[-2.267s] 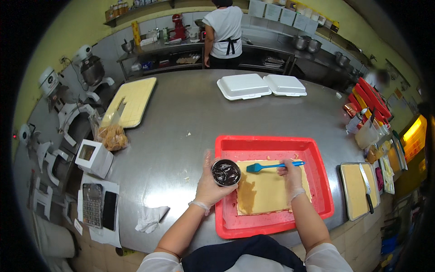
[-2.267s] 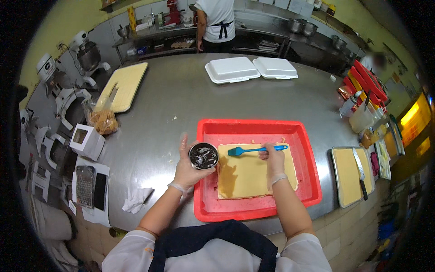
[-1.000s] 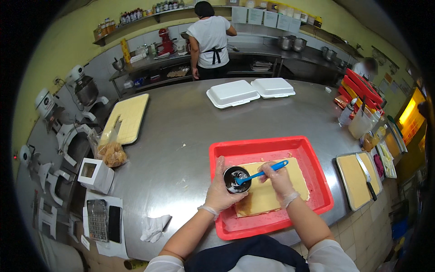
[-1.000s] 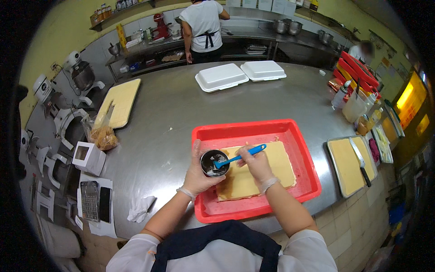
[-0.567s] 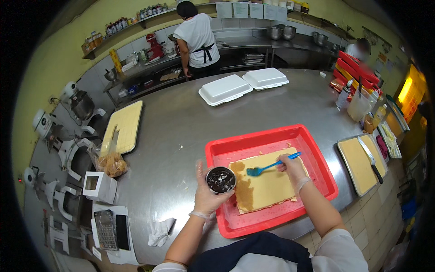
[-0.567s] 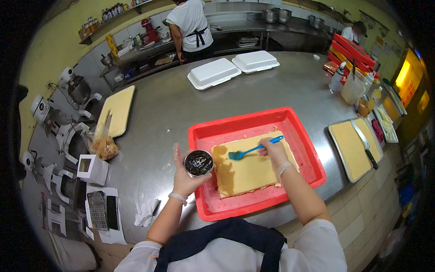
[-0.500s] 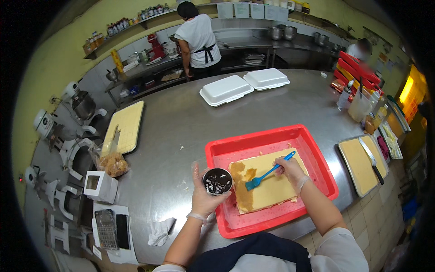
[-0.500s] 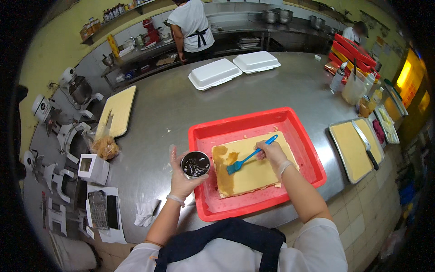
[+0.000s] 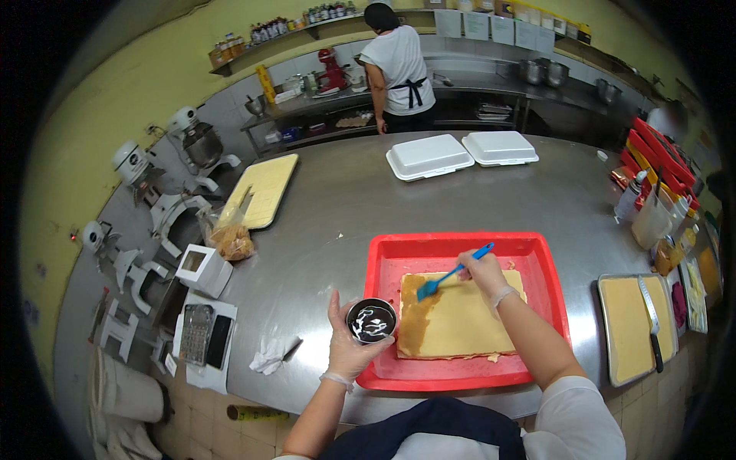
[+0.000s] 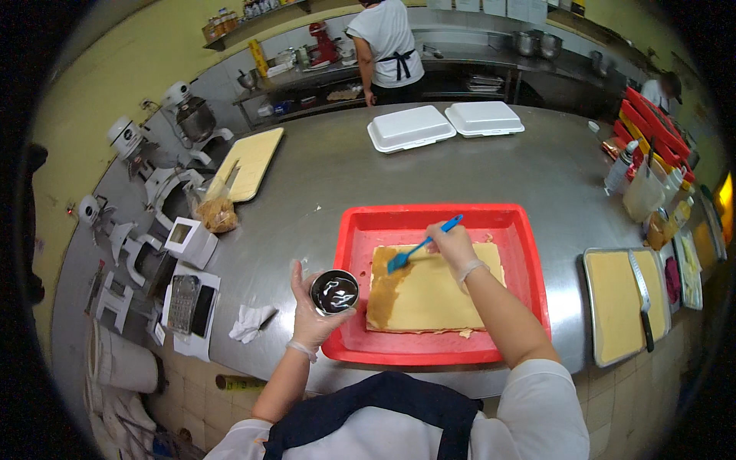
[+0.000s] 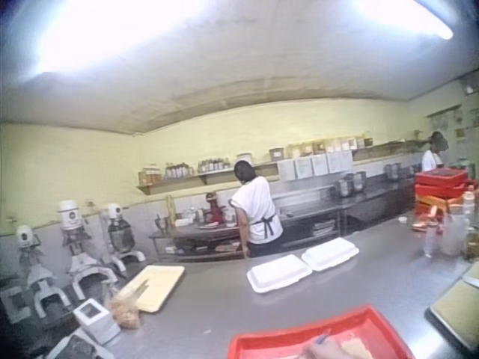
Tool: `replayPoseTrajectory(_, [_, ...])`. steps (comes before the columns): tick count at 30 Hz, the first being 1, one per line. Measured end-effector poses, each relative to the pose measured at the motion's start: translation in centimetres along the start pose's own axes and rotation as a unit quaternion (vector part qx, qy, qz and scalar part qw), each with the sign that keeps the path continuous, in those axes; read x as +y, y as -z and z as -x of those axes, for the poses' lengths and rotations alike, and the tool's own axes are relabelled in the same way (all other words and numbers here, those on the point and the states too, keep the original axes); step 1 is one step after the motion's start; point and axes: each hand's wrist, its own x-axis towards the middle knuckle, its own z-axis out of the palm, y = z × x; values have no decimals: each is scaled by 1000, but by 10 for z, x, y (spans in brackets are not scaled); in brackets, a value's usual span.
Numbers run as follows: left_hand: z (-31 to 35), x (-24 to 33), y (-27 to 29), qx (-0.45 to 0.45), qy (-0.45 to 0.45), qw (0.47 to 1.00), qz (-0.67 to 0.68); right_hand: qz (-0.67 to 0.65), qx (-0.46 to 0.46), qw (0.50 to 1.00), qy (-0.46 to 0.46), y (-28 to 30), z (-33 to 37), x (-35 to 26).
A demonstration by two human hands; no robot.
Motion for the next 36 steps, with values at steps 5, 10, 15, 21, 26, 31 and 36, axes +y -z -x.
replayPoseTrajectory(5, [21,15,-32,55,-13,998,7,26,-91,994,-52,-1,-9,0])
replayPoseTrajectory(10, [33,11,-66,90,10,996,24,-59,-34,997,47,12,2,-35])
replayPoseTrajectory(15, [36,7,-96,96,-30,993,-59,-52,-217,972,78,19,42,-60])
replayPoseTrajectory(21, [40,19,-121,75,-38,996,-23,-70,-241,966,-64,19,64,-37])
replayPoseTrajectory(26, [43,20,-109,98,-54,992,-52,-210,-201,953,-81,50,37,-34])
replayPoseTrajectory(31, [50,17,-86,161,-26,981,-106,-64,-180,980,-54,62,28,-23])
replayPoseTrajectory(36, [61,28,-76,211,6,972,-102,34,-226,971,-66,43,45,-9])
